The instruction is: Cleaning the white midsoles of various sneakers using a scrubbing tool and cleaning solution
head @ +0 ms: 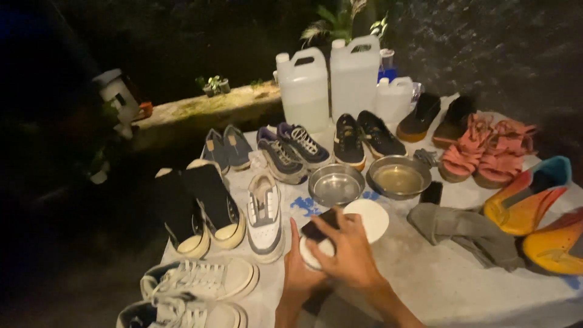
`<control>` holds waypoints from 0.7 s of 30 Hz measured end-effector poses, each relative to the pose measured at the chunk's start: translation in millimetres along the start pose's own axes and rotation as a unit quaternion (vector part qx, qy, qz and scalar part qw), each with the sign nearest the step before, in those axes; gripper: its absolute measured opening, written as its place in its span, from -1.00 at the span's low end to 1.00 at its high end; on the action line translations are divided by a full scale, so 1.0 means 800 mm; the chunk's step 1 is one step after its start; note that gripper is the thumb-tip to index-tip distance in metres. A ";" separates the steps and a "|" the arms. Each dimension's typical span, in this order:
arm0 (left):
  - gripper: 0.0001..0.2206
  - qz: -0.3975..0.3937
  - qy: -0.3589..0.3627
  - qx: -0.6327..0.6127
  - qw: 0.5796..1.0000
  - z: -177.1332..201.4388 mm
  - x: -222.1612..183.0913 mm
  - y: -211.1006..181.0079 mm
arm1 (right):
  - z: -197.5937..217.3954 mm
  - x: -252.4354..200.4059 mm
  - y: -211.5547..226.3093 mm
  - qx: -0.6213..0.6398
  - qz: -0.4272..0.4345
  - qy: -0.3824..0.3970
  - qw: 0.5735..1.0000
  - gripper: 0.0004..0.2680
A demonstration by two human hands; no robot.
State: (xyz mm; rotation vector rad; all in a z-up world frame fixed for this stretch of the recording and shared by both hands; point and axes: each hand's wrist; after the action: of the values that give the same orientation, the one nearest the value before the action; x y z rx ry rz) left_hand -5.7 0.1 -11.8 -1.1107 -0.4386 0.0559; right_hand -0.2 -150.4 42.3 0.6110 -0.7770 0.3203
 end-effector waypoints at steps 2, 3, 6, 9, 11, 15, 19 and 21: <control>0.19 0.040 0.008 0.044 0.998 -0.003 0.001 -0.008 | 0.004 -0.001 0.007 0.001 -0.002 0.028 1.000 -0.54; 0.10 0.073 0.017 0.085 0.994 -0.004 0.002 -0.014 | 0.007 -0.001 0.011 0.000 -0.001 0.050 0.999 -0.54; 0.28 0.062 0.033 -0.044 0.997 0.021 -0.009 -0.056 | -0.002 0.023 -0.002 -0.068 -0.068 0.005 0.995 -0.56; 0.37 0.024 0.034 0.039 0.998 -0.002 0.005 -0.006 | 0.023 0.029 0.030 -0.005 -0.067 0.084 0.994 -0.53; 0.38 0.037 0.033 0.027 0.998 -0.001 0.005 -0.006 | 0.042 0.024 0.056 0.014 -0.075 0.121 0.990 -0.54; 0.39 0.076 0.035 -0.008 0.996 0.008 0.000 -0.018 | 0.021 0.012 0.018 0.026 -0.041 0.063 0.997 -0.55; 0.31 0.118 0.031 -0.032 0.992 0.021 -0.004 -0.053 | 0.018 0.015 0.011 -0.017 -0.087 0.005 0.996 -0.57; -0.01 0.090 0.047 0.061 0.993 0.013 0.002 -0.035 | 0.045 0.008 0.046 0.094 -0.133 0.099 0.982 -0.53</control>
State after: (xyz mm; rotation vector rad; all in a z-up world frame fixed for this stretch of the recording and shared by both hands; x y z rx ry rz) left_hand -12.9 -2.9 17.1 -1.0248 -0.2465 0.1867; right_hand -33.5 -143.8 81.0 0.8387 -0.4698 0.2054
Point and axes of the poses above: each hand's wrist, its own x-axis towards the middle knuckle, its own z-axis out of the back of the hand, y = z × x, and after that the axes turned 14 degrees about -y, right-handed
